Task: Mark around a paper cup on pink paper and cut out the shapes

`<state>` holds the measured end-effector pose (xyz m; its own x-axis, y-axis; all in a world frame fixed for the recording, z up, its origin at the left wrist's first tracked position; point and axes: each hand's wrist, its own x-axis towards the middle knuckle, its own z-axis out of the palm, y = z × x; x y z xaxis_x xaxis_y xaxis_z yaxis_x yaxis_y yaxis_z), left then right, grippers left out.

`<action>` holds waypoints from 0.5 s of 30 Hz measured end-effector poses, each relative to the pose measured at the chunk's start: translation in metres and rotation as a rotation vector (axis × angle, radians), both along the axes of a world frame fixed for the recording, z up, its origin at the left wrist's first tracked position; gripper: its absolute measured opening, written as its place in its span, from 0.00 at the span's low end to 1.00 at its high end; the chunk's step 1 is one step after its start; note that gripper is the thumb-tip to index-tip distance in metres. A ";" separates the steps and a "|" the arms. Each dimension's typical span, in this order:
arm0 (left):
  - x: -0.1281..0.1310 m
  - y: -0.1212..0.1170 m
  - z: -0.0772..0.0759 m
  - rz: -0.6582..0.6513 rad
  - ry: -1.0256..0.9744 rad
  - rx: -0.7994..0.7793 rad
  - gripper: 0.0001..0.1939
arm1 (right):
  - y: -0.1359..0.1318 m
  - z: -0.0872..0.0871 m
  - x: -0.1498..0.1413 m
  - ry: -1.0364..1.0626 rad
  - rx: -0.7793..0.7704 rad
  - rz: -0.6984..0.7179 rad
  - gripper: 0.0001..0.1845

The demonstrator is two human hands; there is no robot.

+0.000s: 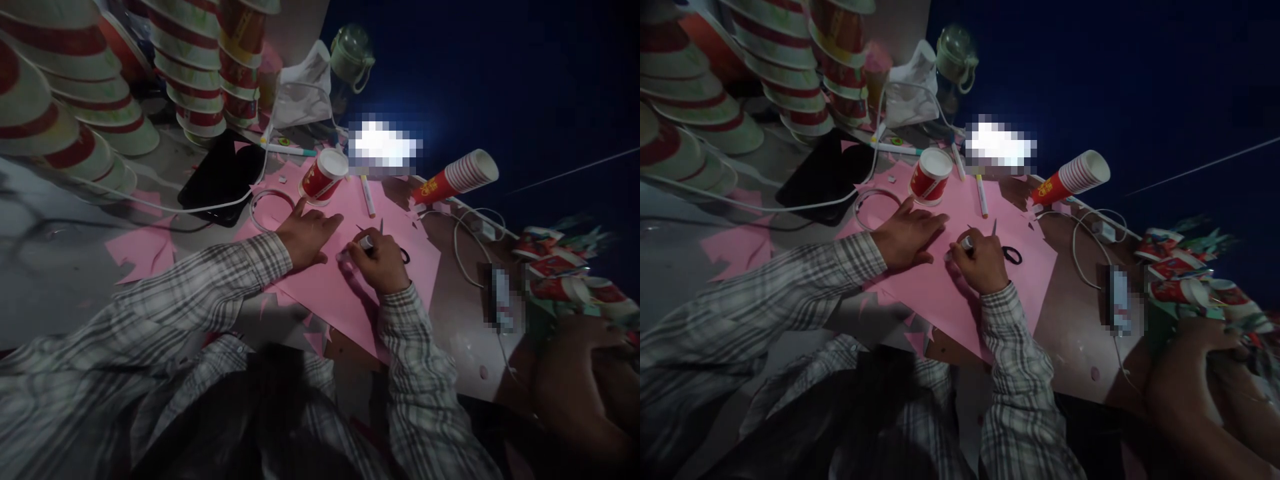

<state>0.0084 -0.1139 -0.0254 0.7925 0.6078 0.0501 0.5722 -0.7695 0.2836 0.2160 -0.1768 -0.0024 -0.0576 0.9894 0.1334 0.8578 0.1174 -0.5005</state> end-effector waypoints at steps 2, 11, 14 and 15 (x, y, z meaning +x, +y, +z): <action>0.001 -0.001 -0.001 0.013 0.006 0.005 0.40 | -0.002 0.001 0.000 -0.051 0.028 -0.042 0.13; 0.000 -0.001 0.000 -0.007 -0.012 0.007 0.41 | -0.010 0.000 -0.006 -0.144 0.014 -0.026 0.11; -0.001 -0.001 0.001 -0.004 -0.006 0.005 0.41 | -0.009 0.001 -0.001 -0.121 -0.020 -0.004 0.11; 0.000 -0.001 0.002 -0.002 -0.008 0.004 0.41 | -0.009 0.001 0.000 -0.122 -0.029 0.009 0.11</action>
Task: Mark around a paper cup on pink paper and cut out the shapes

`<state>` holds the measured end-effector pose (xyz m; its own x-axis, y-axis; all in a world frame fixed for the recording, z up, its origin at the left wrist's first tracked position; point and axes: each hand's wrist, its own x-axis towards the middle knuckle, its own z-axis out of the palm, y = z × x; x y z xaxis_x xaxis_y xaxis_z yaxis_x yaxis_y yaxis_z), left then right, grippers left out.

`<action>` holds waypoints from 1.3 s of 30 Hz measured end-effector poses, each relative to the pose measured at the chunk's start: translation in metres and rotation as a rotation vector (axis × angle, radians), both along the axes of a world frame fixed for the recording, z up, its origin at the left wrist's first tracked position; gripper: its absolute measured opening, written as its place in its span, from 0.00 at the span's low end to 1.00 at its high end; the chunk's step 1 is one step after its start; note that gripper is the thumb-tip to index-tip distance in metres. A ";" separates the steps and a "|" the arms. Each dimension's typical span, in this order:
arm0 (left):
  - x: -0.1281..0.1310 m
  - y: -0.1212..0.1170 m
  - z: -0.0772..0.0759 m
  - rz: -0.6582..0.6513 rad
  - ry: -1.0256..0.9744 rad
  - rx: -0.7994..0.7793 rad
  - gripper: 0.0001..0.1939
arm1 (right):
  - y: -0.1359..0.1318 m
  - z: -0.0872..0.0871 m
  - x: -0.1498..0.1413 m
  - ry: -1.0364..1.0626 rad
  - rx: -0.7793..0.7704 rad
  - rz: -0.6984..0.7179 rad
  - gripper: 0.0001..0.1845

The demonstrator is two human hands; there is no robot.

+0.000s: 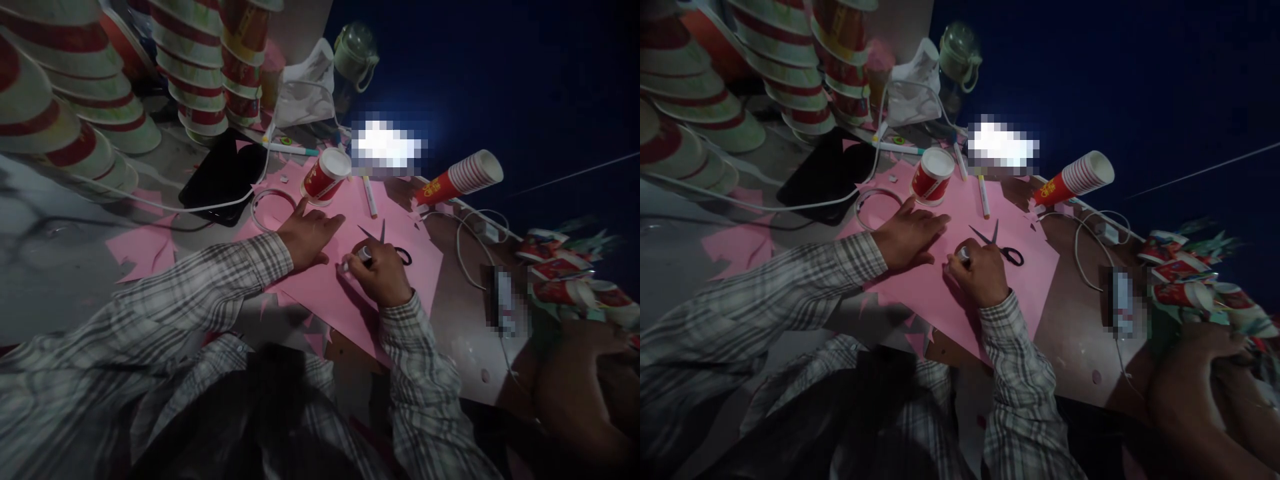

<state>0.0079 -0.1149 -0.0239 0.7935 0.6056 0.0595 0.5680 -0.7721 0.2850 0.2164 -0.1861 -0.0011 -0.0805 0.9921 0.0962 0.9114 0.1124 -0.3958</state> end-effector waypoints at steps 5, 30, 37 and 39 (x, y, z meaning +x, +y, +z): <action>0.001 -0.001 -0.002 0.004 0.005 0.008 0.40 | -0.002 0.001 0.001 -0.020 0.019 -0.069 0.11; -0.004 0.002 0.003 -0.039 -0.005 -0.051 0.40 | 0.009 -0.002 -0.030 0.073 0.021 0.012 0.08; -0.006 0.004 0.000 -0.043 -0.017 -0.061 0.40 | 0.009 0.000 -0.017 0.033 -0.036 0.080 0.09; -0.007 0.004 -0.001 -0.051 -0.020 -0.058 0.41 | 0.008 0.001 -0.010 0.019 -0.036 0.074 0.09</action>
